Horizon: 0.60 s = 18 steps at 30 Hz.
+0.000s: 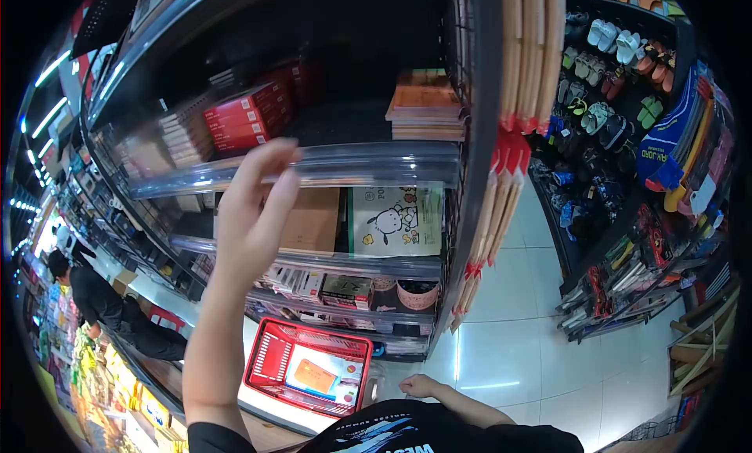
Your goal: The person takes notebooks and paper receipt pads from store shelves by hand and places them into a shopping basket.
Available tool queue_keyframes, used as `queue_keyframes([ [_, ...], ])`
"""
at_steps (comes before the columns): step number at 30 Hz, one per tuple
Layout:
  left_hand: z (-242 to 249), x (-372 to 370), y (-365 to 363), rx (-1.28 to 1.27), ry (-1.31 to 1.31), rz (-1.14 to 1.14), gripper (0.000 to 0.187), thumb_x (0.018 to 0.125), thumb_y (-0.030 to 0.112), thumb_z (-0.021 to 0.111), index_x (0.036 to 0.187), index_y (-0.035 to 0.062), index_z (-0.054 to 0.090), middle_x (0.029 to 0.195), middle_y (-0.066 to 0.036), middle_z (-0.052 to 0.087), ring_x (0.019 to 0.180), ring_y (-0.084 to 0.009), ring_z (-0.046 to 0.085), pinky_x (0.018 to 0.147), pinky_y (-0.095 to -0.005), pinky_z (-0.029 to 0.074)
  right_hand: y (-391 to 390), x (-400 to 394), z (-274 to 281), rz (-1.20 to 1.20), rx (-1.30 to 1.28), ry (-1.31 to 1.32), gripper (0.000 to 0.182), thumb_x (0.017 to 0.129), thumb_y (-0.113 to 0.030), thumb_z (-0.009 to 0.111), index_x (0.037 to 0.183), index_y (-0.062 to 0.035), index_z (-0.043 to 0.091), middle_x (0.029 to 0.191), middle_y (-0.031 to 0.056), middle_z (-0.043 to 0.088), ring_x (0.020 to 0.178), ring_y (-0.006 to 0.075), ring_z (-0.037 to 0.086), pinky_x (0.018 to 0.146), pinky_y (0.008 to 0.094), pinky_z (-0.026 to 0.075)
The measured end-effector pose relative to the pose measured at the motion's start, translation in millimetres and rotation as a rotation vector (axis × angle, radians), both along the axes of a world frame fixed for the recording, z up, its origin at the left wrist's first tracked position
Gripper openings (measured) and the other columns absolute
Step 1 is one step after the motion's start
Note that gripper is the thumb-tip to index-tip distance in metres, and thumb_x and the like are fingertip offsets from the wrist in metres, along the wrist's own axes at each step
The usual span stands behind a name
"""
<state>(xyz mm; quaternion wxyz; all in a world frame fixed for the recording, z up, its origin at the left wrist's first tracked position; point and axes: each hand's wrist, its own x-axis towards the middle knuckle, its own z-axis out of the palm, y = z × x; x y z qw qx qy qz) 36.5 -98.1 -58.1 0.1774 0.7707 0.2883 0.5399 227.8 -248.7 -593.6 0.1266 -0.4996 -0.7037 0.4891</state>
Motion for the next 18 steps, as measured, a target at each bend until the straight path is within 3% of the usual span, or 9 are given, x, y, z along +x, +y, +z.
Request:
queue_keyframes([
  [3,31.6,38.6,39.8,0.006,0.224,0.036,0.038,0.093,0.021,0.053,0.125,0.0005,0.05,0.113,-0.013,0.06,0.102,-0.0179,0.056,0.09,-0.0312,0.043,-9.3,7.5,-21.8,-0.033,0.022,0.035,0.029,0.087,-0.037,0.048,0.088,-0.0137,0.066,0.084,0.0125,0.067,0.076,0.0307,0.063,0.071,0.04,0.049],
  [6,46.0,72.2,73.5,-0.122,0.368,0.08,0.044,0.093,0.031,0.051,0.127,0.0034,0.05,0.113,-0.012,0.06,0.099,-0.0187,0.057,0.087,-0.032,0.044,-13.0,14.5,-22.5,-0.109,-0.117,0.159,0.031,0.086,-0.036,0.048,0.078,-0.0092,0.06,0.069,0.0063,0.062,0.067,0.0186,0.06,0.064,0.0339,0.047],
  [10,59.9,102.9,84.9,-0.394,0.434,0.063,0.049,0.092,0.042,0.049,0.127,0.0082,0.053,0.11,-0.008,0.061,0.093,-0.0181,0.056,0.076,-0.0315,0.047,-16.5,22.6,-28.7,-0.182,-0.182,0.182,0.031,0.086,-0.036,0.05,0.084,-0.009,0.064,0.073,0.0057,0.065,0.067,0.0174,0.062,0.066,0.032,0.049],
  [13,63.4,113.3,91.9,-0.505,0.446,0.102,0.047,0.092,0.042,0.051,0.125,0.0092,0.055,0.106,-0.007,0.062,0.09,-0.0167,0.055,0.069,-0.031,0.046,-21.8,29.6,-28.2,-0.172,-0.145,0.183,0.031,0.086,-0.036,0.051,0.088,-0.0089,0.066,0.077,0.0065,0.067,0.071,0.0173,0.064,0.069,0.0313,0.05],
  [17,64.3,117.0,97.3,-0.471,0.505,0.105,0.045,0.091,0.04,0.053,0.123,0.0091,0.056,0.102,-0.006,0.062,0.085,-0.016,0.055,0.066,-0.0306,0.046,-27.6,32.4,-26.4,-0.155,-0.126,0.146,0.032,0.087,-0.036,0.051,0.09,-0.009,0.067,0.079,0.0072,0.068,0.074,0.0179,0.065,0.071,0.0315,0.05],
  [18,64.5,118.2,97.0,-0.424,0.508,0.102,0.044,0.091,0.039,0.054,0.122,0.0087,0.056,0.101,-0.006,0.062,0.083,-0.0158,0.054,0.066,-0.0293,0.045,-29.6,33.7,-26.0,-0.141,-0.149,0.097,0.03,0.088,-0.035,0.054,0.097,-0.0098,0.067,0.084,0.0051,0.069,0.078,0.0147,0.065,0.074,0.0288,0.05],
])
